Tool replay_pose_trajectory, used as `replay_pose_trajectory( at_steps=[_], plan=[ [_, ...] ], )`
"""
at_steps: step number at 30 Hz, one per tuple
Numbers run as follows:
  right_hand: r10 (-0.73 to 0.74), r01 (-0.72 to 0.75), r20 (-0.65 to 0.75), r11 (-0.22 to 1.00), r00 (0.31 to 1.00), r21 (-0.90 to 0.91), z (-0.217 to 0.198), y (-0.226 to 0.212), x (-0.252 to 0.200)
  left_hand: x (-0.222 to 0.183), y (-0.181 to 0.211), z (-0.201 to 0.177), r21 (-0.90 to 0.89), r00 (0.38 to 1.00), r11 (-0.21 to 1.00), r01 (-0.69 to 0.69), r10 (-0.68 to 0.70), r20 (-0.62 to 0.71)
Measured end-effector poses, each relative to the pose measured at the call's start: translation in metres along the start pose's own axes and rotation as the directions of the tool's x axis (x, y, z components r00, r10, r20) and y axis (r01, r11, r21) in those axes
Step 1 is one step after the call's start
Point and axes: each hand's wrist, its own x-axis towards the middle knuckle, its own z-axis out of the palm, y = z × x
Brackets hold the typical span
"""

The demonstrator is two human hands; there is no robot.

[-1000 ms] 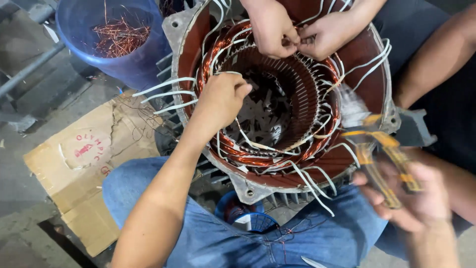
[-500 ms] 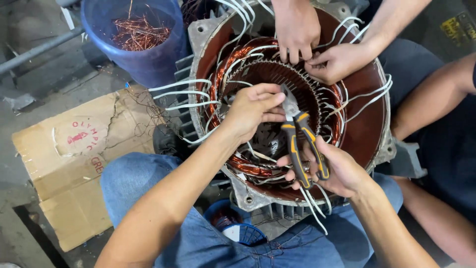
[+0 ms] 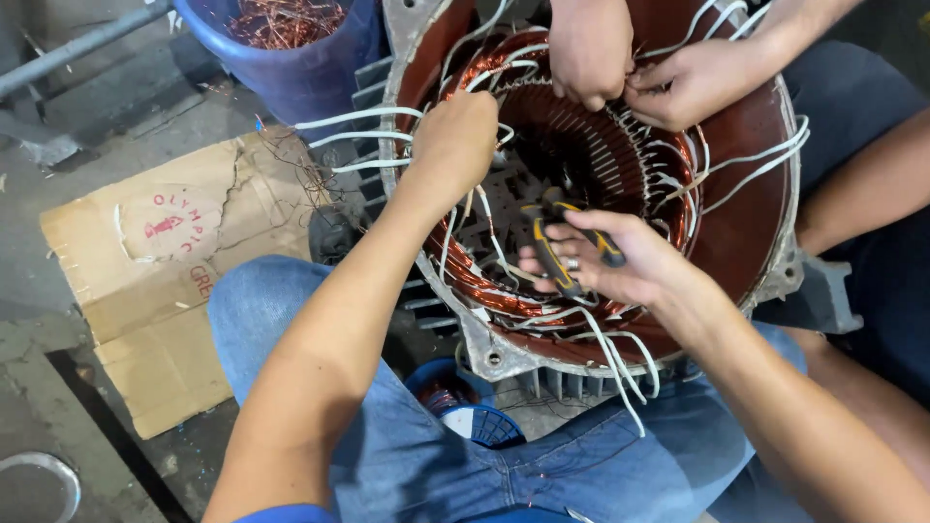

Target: Securing copper windings in a large electric motor stator using ties and crimping wire ends with a tool.

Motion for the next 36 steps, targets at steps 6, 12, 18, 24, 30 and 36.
replay_pose_trajectory(
  at_steps=[6, 12, 18, 24, 30, 36],
  plan=[
    [-0.028, 0.002, 0.189, 0.991, 0.982, 0.134, 0.01, 0.003, 0.025, 0.003, 0.001, 0.008, 0.16, 1.0, 0.987, -0.023, 0.02, 0.021],
    [-0.036, 0.013, 0.121, 0.982, 0.992, 0.19, 0.014, 0.004, 0.011, 0.005, 0.0, 0.0, 0.052, 0.997, 0.998, 0.026, -0.029, 0.069],
    [-0.063, 0.02, 0.279, 0.987, 0.958, 0.157, 0.021, 0.001, 0.017, 0.001, 0.004, -0.005, -0.016, 0.989, 0.993, 0.114, -0.112, 0.1],
    [-0.104, 0.06, 0.354, 0.989, 0.93, 0.135, 0.03, -0.013, 0.04, -0.002, 0.006, -0.009, -0.1, 0.986, 0.985, 0.138, -0.128, 0.106],
    [-0.058, 0.006, 0.372, 0.99, 0.927, 0.141, 0.015, -0.023, 0.045, -0.003, 0.002, -0.006, -0.117, 0.992, 0.986, 0.115, -0.107, 0.074],
    [-0.05, 0.037, 0.408, 0.999, 0.911, 0.04, 0.018, -0.036, 0.034, 0.0, 0.002, -0.001, -0.077, 0.994, 0.994, 0.083, -0.077, 0.079]
  ],
)
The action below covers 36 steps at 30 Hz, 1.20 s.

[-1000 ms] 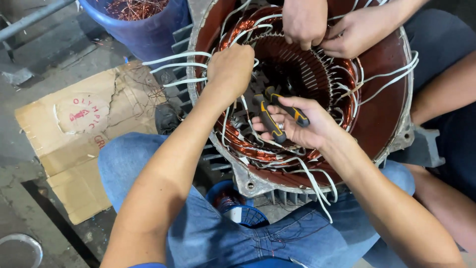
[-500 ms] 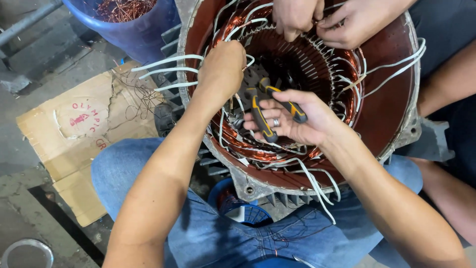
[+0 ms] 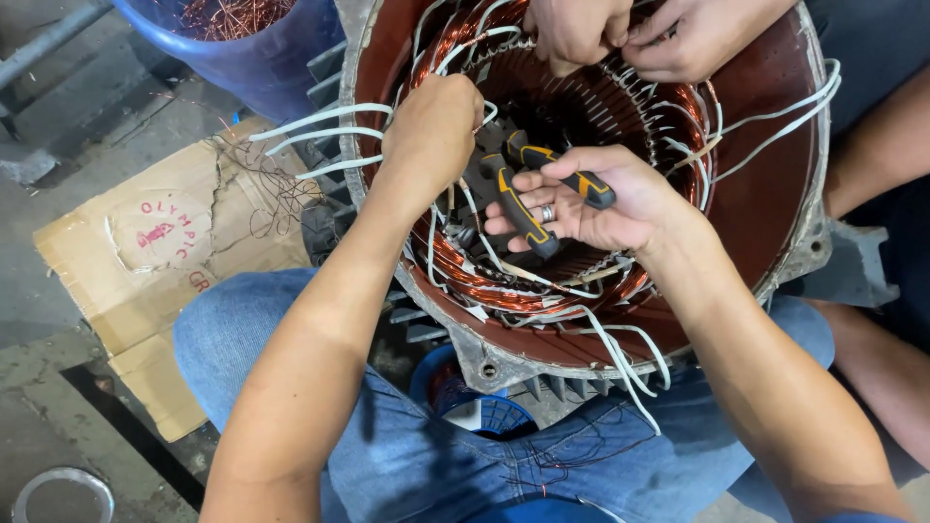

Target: Securing copper windings in a large electric motor stator using ties and crimping wire ends with a tool.

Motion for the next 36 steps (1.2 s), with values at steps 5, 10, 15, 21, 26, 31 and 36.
replay_pose_trajectory(
  at_steps=[5, 10, 15, 21, 26, 31, 36],
  plan=[
    [0.005, 0.008, -0.25, 0.999, 0.968, 0.049, 0.003, -0.005, 0.001, 0.003, -0.005, 0.002, -0.004, 0.998, 0.999, -0.048, 0.048, -0.045],
    [0.004, 0.006, -0.131, 0.997, 0.991, 0.082, 0.008, -0.001, 0.003, 0.005, -0.003, -0.001, -0.027, 1.0, 1.0, -0.001, 0.001, -0.006],
    [0.022, 0.019, -0.241, 0.986, 0.97, 0.168, 0.009, 0.01, 0.006, 0.006, -0.002, -0.002, -0.054, 0.997, 0.996, 0.072, -0.069, 0.044],
    [-0.115, 0.154, -0.241, 0.976, 0.964, 0.151, 0.027, 0.039, 0.015, 0.004, 0.001, -0.004, -0.054, 0.996, 0.995, 0.09, -0.089, 0.026],
    [-0.127, 0.116, -0.291, 0.992, 0.948, -0.055, 0.023, 0.044, 0.012, 0.0, 0.003, -0.006, -0.091, 0.993, 0.989, 0.113, -0.109, 0.043],
    [-0.013, -0.239, -0.488, 0.86, 0.873, -0.451, 0.018, 0.002, -0.034, 0.005, 0.002, -0.009, -0.053, 0.975, 0.984, 0.173, -0.163, 0.153],
    [-0.008, -0.535, -0.637, 0.533, 0.771, -0.655, 0.042, -0.036, -0.04, 0.004, 0.001, -0.001, 0.017, 0.968, 0.978, 0.206, -0.206, 0.141]
  ],
)
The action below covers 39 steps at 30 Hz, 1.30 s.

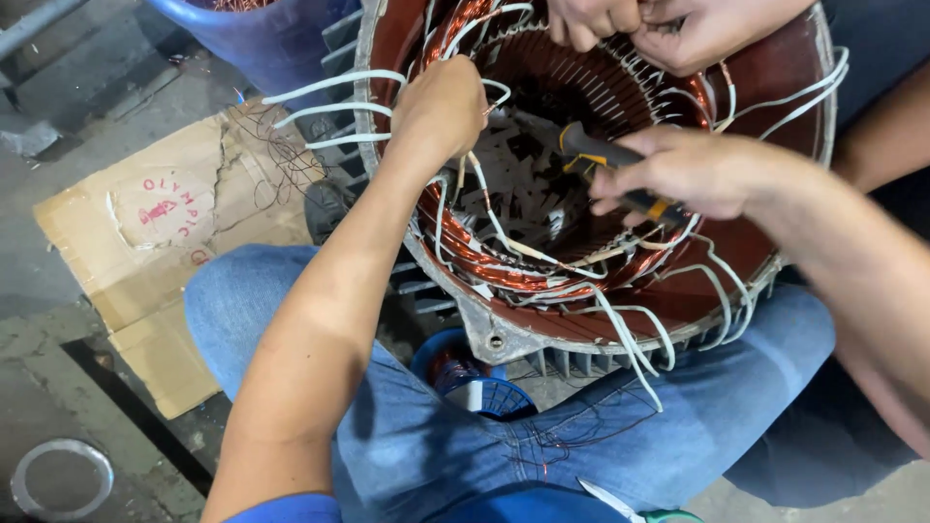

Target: Securing copper windings in a large electric motor stator using ties and crimping wire ends with a tool.

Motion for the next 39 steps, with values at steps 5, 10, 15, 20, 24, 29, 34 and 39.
replay_pose_trajectory(
  at_steps=[5, 10, 15, 20, 24, 29, 34, 39],
  plan=[
    [0.053, -0.058, -0.029, 0.984, 0.998, -0.169, -0.009, -0.044, -0.005, -0.001, 0.005, -0.001, -0.001, 0.998, 0.998, 0.061, -0.061, 0.014],
    [0.002, -0.002, -0.001, 0.954, 1.0, -0.301, -0.02, -0.052, 0.013, 0.002, 0.001, 0.004, -0.03, 1.0, 1.0, 0.007, -0.007, -0.006],
    [0.049, -0.066, -0.049, 0.902, 0.998, -0.426, -0.003, -0.089, 0.002, 0.002, 0.0, 0.006, -0.011, 1.0, 1.0, -0.009, 0.009, -0.018],
    [0.127, -0.173, -0.121, 0.817, 0.985, -0.55, 0.024, -0.128, -0.022, 0.002, 0.002, 0.006, 0.004, 1.0, 1.0, -0.013, 0.013, -0.027],
    [0.117, -0.177, -0.14, 0.795, 0.983, -0.581, 0.029, -0.143, -0.03, 0.005, -0.001, 0.009, -0.008, 0.998, 0.999, -0.037, 0.037, -0.048],
    [0.062, -0.112, -0.108, 0.825, 0.992, -0.553, 0.032, -0.146, -0.026, 0.004, -0.001, 0.01, -0.014, 0.997, 1.0, -0.021, 0.02, -0.073],
    [0.082, -0.125, -0.101, 0.812, 0.991, -0.57, 0.03, -0.138, -0.018, 0.005, -0.004, 0.014, -0.027, 0.993, 0.998, -0.059, 0.056, -0.102],
    [0.095, -0.135, -0.099, 0.8, 0.991, -0.584, 0.023, -0.113, -0.008, 0.016, -0.009, 0.017, -0.034, 0.998, 0.999, -0.009, 0.006, -0.059]
  ],
)
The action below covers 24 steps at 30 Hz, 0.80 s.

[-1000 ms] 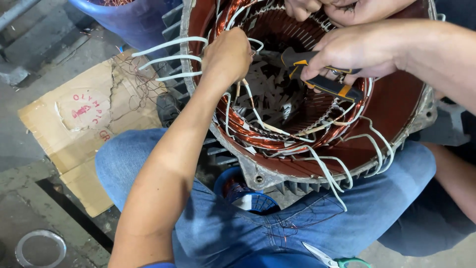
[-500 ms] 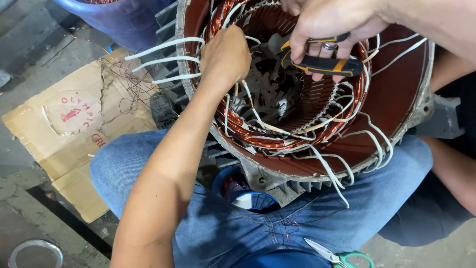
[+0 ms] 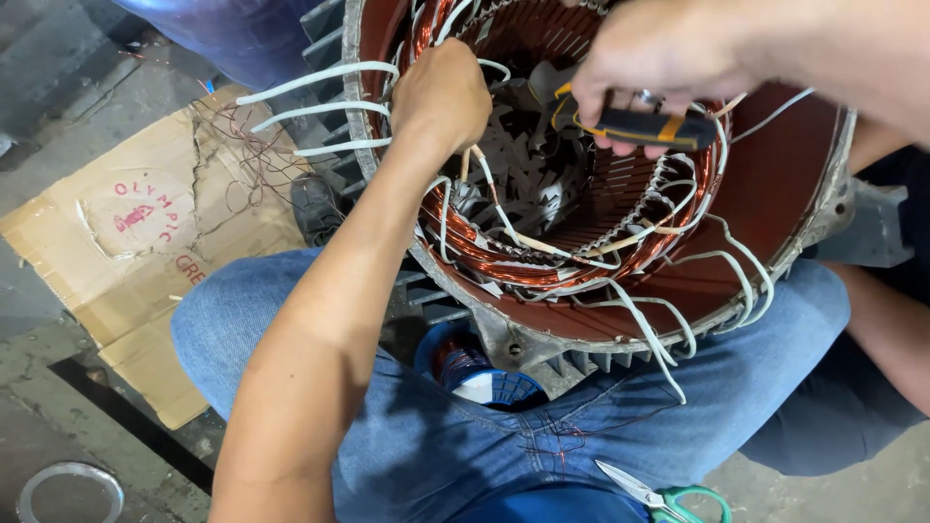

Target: Securing copper windings in a large electric motor stator using ties and crimping wire ends with a tool.

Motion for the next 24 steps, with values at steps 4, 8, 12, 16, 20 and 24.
replay_pose_trajectory(
  at_steps=[4, 8, 12, 16, 20, 24],
  plan=[
    [-0.052, 0.063, -0.081, 0.989, 0.995, 0.135, 0.033, 0.051, 0.02, 0.002, -0.002, -0.009, -0.165, 0.99, 0.983, 0.081, -0.06, 0.128],
    [-0.297, 0.334, -0.188, 0.918, 0.936, 0.213, 0.091, 0.111, 0.072, 0.0, -0.003, -0.018, -0.229, 0.988, 0.97, 0.077, -0.044, 0.146],
    [-0.381, 0.425, -0.189, 0.818, 0.905, 0.387, 0.099, 0.114, 0.061, -0.001, -0.009, -0.01, -0.307, 0.99, 0.95, 0.063, -0.02, 0.14],
    [-0.321, 0.361, -0.173, 0.88, 0.931, 0.308, 0.077, 0.106, 0.034, 0.004, -0.013, -0.007, -0.405, 0.992, 0.913, 0.053, 0.0, 0.129],
    [-0.193, 0.23, -0.194, 0.955, 0.962, 0.189, 0.066, 0.091, 0.017, 0.004, -0.015, -0.008, -0.42, 0.987, 0.907, 0.037, 0.031, 0.155],
    [-0.236, 0.269, -0.188, 0.947, 0.953, 0.176, 0.071, 0.089, 0.026, 0.0, -0.008, -0.012, -0.396, 0.99, 0.917, 0.056, 0.001, 0.142]
  ],
)
